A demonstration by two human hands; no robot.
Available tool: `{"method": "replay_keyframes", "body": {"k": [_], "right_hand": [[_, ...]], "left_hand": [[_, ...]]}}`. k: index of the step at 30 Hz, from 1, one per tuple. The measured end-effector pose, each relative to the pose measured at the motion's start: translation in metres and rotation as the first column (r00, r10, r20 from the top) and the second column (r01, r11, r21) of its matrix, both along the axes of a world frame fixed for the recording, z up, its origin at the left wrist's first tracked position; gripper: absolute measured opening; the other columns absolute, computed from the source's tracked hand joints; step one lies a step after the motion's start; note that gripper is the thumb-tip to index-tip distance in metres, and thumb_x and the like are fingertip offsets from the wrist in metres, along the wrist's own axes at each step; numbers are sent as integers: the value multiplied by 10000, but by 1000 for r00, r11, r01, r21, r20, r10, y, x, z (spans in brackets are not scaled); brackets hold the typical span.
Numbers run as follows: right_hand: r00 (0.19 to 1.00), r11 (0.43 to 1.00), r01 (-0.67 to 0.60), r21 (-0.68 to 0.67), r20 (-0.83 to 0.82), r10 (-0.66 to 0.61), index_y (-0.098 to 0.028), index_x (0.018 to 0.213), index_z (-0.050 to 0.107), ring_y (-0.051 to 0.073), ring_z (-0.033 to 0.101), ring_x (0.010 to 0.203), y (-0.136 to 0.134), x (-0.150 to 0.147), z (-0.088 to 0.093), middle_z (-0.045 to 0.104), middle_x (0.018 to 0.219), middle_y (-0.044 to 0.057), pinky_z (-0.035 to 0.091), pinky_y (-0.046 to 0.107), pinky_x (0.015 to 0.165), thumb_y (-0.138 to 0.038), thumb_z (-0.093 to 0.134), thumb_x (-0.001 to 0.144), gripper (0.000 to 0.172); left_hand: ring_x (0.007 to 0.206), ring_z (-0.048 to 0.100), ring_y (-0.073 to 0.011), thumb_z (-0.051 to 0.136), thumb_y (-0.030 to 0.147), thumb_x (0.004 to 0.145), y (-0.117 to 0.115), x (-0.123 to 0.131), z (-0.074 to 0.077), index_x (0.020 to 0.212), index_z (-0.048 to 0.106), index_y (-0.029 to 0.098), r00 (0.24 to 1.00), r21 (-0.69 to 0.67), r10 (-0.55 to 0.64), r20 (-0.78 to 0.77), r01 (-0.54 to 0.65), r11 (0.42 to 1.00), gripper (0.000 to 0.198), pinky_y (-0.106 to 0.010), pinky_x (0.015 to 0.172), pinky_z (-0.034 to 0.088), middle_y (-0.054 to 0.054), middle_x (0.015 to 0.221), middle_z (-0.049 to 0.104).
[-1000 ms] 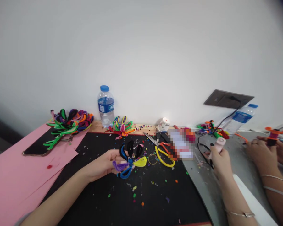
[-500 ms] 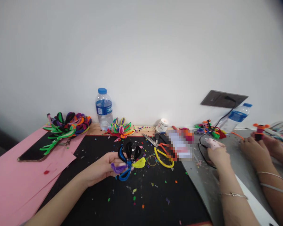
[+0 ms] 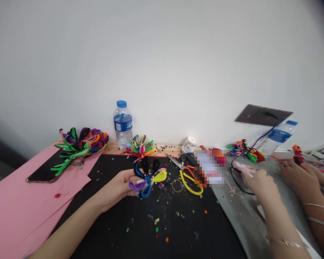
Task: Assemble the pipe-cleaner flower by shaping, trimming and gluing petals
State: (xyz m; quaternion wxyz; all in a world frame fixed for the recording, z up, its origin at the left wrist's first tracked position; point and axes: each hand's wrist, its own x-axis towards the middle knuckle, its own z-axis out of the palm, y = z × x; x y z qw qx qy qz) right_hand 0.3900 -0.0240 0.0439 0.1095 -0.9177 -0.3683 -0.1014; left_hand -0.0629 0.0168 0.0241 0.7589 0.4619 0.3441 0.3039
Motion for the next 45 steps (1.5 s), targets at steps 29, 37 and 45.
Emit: {"method": "replay_keyframes", "body": {"k": [29, 37, 45], "right_hand": [[233, 248, -958, 146, -115, 966, -187, 833, 584, 157, 504, 776, 56, -188, -45, 513, 831, 42, 413, 291, 685, -143, 467, 827, 125], [233, 278, -915, 294, -180, 956, -188, 781, 598, 141, 513, 727, 54, -189, -45, 501, 786, 30, 434, 272, 662, -146, 484, 818, 127], [202, 238, -803, 547, -126, 971, -211, 786, 630, 128, 510, 689, 33, -192, -17, 488, 743, 17, 436, 261, 611, -155, 521, 795, 122]], "left_hand": [[634, 524, -104, 636, 360, 696, -4, 18, -20, 1027, 588, 189, 995, -105, -51, -81, 42, 994, 376, -202, 619, 399, 6, 734, 634], [698, 572, -142, 646, 353, 685, -7, 18, -22, 1043, 574, 183, 992, -110, -78, -104, 66, 992, 404, -221, 635, 422, -24, 781, 659], [711, 587, -134, 611, 330, 721, -13, 20, -14, 1045, 570, 186, 975, -108, -167, -145, 153, 982, 357, -212, 637, 442, -27, 809, 666]]}}
